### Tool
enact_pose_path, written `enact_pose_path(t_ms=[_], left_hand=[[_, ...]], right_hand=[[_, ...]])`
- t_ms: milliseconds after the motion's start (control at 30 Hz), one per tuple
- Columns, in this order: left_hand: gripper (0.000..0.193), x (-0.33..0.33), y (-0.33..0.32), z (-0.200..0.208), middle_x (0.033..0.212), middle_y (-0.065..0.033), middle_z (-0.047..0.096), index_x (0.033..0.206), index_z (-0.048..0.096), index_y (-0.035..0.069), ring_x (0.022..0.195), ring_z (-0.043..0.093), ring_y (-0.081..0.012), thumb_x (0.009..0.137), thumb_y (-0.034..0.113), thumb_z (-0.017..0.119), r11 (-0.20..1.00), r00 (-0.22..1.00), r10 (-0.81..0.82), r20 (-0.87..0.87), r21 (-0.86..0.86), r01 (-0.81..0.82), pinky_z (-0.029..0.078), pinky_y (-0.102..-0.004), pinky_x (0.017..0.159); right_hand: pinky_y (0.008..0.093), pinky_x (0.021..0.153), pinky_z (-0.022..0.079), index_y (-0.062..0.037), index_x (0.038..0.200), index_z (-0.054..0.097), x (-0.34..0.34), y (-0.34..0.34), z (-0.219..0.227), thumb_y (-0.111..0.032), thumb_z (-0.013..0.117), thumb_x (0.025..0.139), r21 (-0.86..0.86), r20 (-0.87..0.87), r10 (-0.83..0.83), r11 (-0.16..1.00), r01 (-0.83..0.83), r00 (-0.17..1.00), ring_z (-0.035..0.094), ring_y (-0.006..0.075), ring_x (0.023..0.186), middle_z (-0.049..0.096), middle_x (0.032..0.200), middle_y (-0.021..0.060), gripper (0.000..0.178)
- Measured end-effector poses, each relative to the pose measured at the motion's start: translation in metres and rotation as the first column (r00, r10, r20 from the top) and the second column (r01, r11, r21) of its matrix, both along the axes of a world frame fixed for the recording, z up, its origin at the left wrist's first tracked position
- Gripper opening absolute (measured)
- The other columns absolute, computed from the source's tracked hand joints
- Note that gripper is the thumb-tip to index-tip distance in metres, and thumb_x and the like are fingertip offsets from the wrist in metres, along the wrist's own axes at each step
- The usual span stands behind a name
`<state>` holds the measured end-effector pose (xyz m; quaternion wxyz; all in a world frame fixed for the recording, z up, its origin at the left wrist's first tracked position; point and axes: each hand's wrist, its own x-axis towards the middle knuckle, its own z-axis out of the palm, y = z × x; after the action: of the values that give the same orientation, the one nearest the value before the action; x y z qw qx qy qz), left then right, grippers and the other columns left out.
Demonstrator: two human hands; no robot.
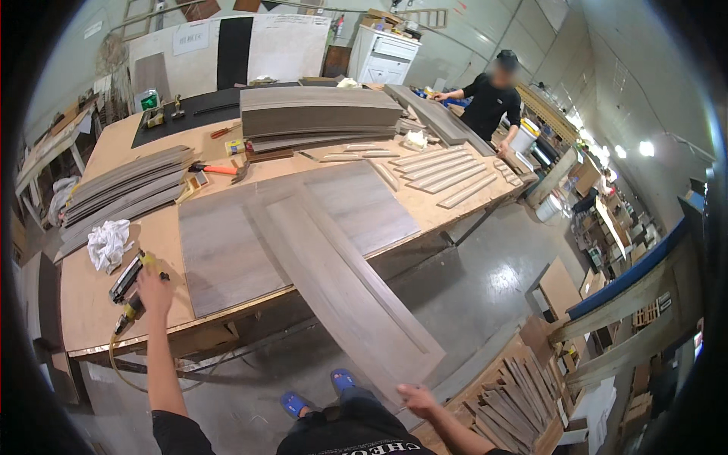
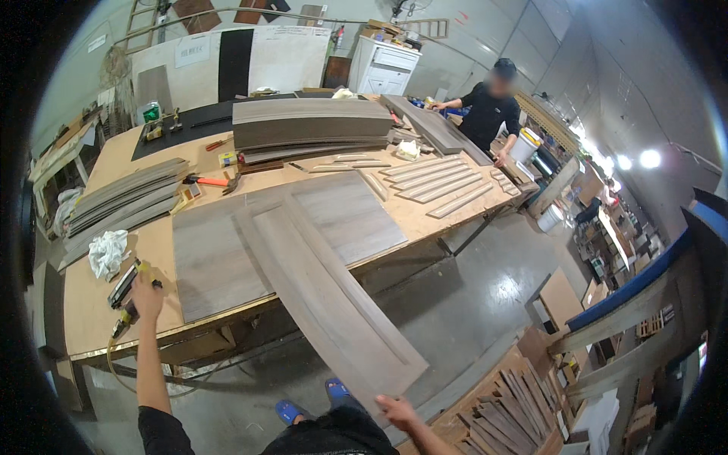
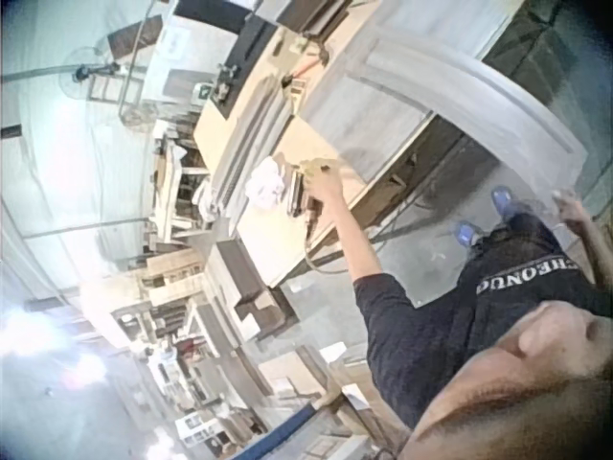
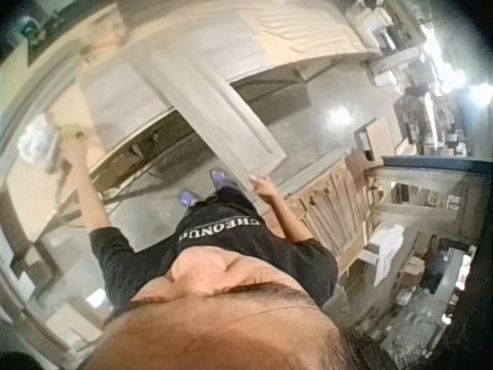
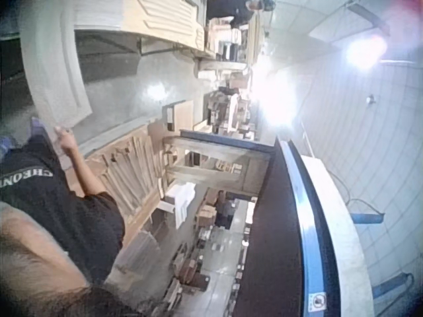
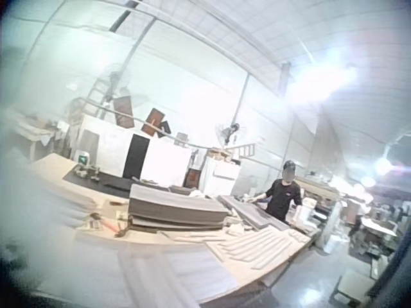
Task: Assembling and finishing wooden furniture panels by applying adhesive and using a pneumatic nail gun and hammer.
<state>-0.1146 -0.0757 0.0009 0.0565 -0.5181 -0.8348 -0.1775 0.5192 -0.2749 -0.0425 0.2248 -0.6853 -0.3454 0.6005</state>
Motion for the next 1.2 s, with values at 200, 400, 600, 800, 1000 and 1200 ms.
enact_pose_path(t_ms=[200, 400, 600, 800, 1000, 1200], left_hand=[[0.045, 0.125, 0.074, -0.026, 0.115, -0.0229, 0.053, 0.114, 0.053, -0.003, 0.109, 0.049, -0.0399, 0.078, 0.02, 0.065, 0.941, 0.915, -0.322, 0.242, 0.185, 0.283, 0.041, -0.0442, 0.093], [0.041, 0.181, 0.072, -0.036, 0.102, -0.019, 0.055, 0.112, 0.057, 0.0, 0.1, 0.049, -0.0362, 0.079, 0.022, 0.065, 0.974, 0.985, -0.148, 0.09, 0.188, 0.129, 0.041, -0.0447, 0.087], [0.04, 0.176, 0.008, -0.029, 0.104, -0.0197, 0.054, 0.11, 0.057, 0.0, 0.101, 0.049, -0.0379, 0.078, 0.021, 0.066, 0.97, 0.959, 0.201, 0.2, 0.097, -0.224, 0.041, -0.0462, 0.086], [0.035, 0.126, -0.126, -0.096, 0.103, -0.0143, 0.058, 0.11, 0.056, -0.002, 0.096, 0.055, -0.0275, 0.084, 0.02, 0.063, 0.803, 0.774, 0.392, 0.497, 0.225, -0.551, 0.045, -0.0382, 0.082], [0.03, 0.207, -0.167, -0.059, 0.09, -0.0029, 0.062, 0.113, 0.058, 0.001, 0.075, 0.056, -0.0085, 0.09, 0.02, 0.059, 0.555, 0.327, 0.099, 0.94, 0.22, -0.802, 0.047, -0.0226, 0.063], [0.032, 0.254, -0.184, -0.062, 0.094, -0.0028, 0.062, 0.116, 0.057, 0.002, 0.078, 0.057, -0.0094, 0.09, 0.02, 0.059, 0.432, 0.21, 0.177, 0.961, 0.116, -0.894, 0.046, -0.0224, 0.062]], right_hand=[[0.0392, 0.08, 0.048, 0.0024, 0.131, 0.029, 0.104, 0.022, 0.029, -0.015, 0.078, 0.069, 0.087, -0.115, -0.541, 0.83, 0.551, 0.833, 0.057, 0.027, 0.097, 0.056, 0.108, 0.0118, 0.08], [0.0321, 0.076, 0.048, -0.0032, 0.124, 0.046, 0.183, 0.148, 0.008, -0.015, 0.076, 0.067, 0.349, 0.062, -0.39, 0.871, 0.346, 0.919, 0.058, 0.0223, 0.09, 0.057, 0.108, 0.0136, 0.066], [0.0357, 0.076, 0.048, -0.0053, 0.11, 0.063, 0.153, 0.301, 0.033, -0.017, 0.073, 0.063, 0.418, 0.444, -0.189, 0.908, -0.016, 0.876, 0.058, 0.028, 0.083, 0.056, 0.094, 0.0159, 0.049], [0.0403, 0.073, 0.047, -0.0027, 0.094, 0.065, 0.064, 0.419, 0.039, -0.026, 0.072, 0.064, 0.477, 0.812, -0.051, 0.632, -0.61, 0.582, 0.056, 0.0331, 0.083, 0.058, 0.08, 0.0181, 0.039], [0.0403, 0.073, 0.049, -0.0037, 0.106, 0.061, -0.023, 0.488, 0.058, -0.026, 0.07, 0.07, 0.462, 0.742, 0.244, 0.49, -0.74, 0.625, 0.061, 0.0321, 0.083, 0.063, 0.088, 0.0142, 0.043], [0.0466, 0.091, 0.043, -0.009, 0.126, 0.05, -0.019, 0.524, 0.056, -0.037, 0.071, 0.07, 0.253, 0.854, 0.216, 0.624, -0.739, 0.474, 0.052, 0.0389, 0.106, 0.053, 0.117, 0.021, 0.067]])
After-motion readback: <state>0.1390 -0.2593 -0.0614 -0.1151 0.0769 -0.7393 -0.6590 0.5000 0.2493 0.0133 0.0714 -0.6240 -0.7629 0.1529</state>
